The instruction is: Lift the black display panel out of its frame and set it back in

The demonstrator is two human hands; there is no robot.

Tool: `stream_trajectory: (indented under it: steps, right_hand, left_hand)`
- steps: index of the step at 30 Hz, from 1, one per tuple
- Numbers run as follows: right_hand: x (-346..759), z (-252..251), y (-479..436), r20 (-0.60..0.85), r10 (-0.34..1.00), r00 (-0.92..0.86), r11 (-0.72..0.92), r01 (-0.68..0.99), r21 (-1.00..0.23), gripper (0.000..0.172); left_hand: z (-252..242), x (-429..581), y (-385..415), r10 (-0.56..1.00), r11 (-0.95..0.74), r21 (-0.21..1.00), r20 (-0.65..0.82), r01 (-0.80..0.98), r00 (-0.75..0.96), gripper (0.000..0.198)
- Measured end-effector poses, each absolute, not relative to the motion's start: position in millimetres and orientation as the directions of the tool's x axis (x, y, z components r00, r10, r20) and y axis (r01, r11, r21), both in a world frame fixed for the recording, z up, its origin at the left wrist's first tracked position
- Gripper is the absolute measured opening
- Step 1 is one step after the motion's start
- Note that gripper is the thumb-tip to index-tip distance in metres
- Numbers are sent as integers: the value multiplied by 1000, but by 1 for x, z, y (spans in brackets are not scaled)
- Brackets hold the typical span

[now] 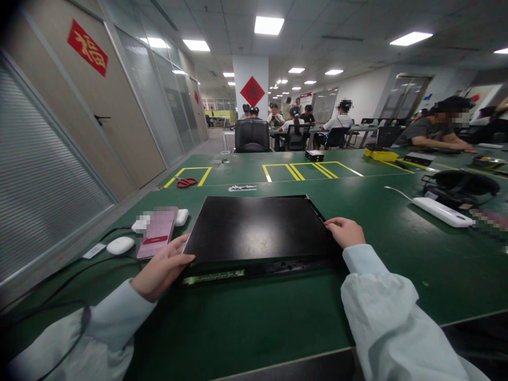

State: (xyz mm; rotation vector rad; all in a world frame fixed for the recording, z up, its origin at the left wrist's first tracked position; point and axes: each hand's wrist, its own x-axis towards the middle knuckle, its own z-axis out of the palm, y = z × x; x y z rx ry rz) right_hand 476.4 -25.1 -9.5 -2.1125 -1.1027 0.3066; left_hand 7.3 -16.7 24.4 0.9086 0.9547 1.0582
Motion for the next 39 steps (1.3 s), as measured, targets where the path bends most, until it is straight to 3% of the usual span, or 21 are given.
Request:
stream_trajectory:
  steps: [19,27,39]
  right_hand:
    - [478,-10,-24,112,792,600,-383,631,-674,27]
    - [476,-10,-24,112,792,600,-387,635,-668,27]
    - [479,-13,-22,99,797,595,-402,646,-649,27]
  left_hand:
    - [24,9,-16,957,249,935,-197,-252,215,91]
    - [19,4,-16,952,225,950,-168,-215,254,81]
    - [15,7,-15,979,153,956,-113,-249,169,73]
